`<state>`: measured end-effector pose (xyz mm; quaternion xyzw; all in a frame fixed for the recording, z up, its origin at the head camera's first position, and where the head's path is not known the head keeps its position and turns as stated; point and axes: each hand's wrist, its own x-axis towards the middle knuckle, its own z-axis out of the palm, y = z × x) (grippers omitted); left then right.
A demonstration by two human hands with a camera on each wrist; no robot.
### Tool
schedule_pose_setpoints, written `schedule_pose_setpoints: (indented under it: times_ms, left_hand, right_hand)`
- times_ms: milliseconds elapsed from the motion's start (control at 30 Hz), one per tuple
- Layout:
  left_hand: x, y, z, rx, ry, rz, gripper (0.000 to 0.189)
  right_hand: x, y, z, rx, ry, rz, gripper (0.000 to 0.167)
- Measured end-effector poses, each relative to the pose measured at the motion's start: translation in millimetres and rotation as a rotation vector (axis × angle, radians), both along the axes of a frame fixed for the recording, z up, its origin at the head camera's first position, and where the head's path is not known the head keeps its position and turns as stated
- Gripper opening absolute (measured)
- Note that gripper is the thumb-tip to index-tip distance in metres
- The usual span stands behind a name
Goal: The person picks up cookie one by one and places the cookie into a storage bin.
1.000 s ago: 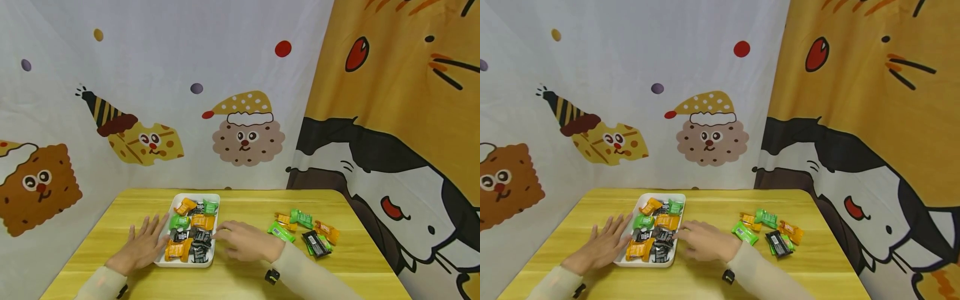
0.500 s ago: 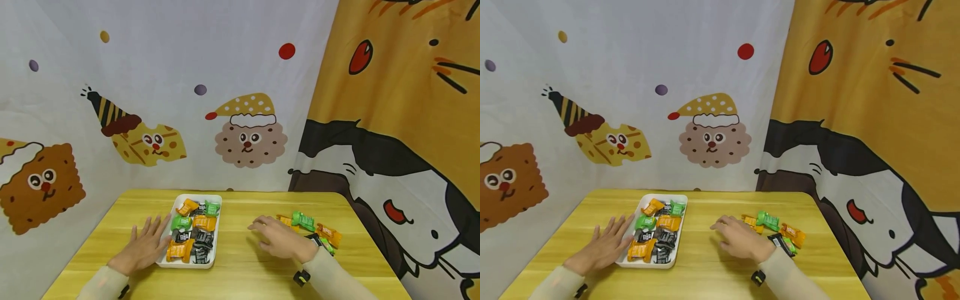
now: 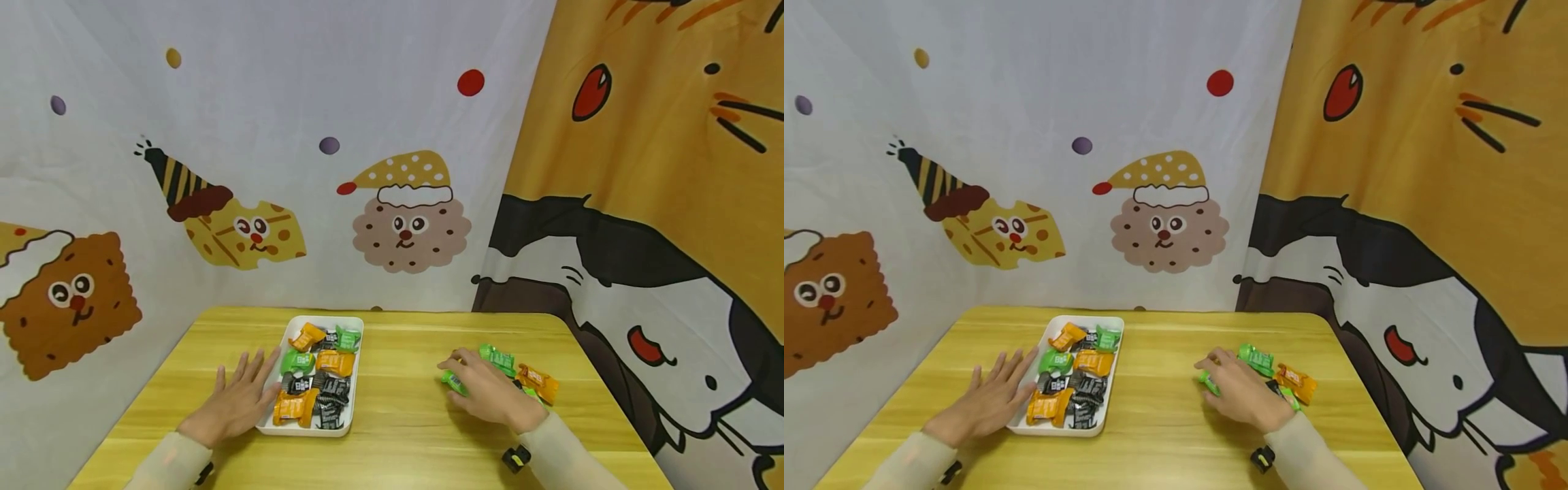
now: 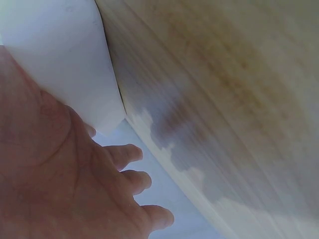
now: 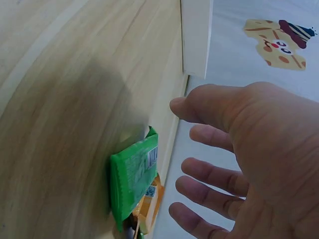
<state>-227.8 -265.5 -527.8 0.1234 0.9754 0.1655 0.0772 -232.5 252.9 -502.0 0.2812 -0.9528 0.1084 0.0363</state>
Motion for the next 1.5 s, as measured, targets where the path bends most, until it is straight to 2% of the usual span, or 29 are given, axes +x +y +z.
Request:
schedule_pose_setpoints:
  times_ms: [233,533,1500]
  left_hand:
    - [-0.1,0.6,-0.1,0.008,0.008,-0.002,0.076]
    - [1.2,0.0,-1.0,-0.003,0.017,0.006,0.075]
    - [1.4,-0.8,-0.5,0.007,0.011,-0.001,0.075]
  right_hand:
    - [0.4,4.7,-4.0,-0.009,-0.012,-0.051,0.051]
    - [1.9,6.7,-7.9,-0.051,-0.131,-0.079,0.051]
    - [2.3,6.8,-10.0,-0.079,-0.221,-0.118,0.056]
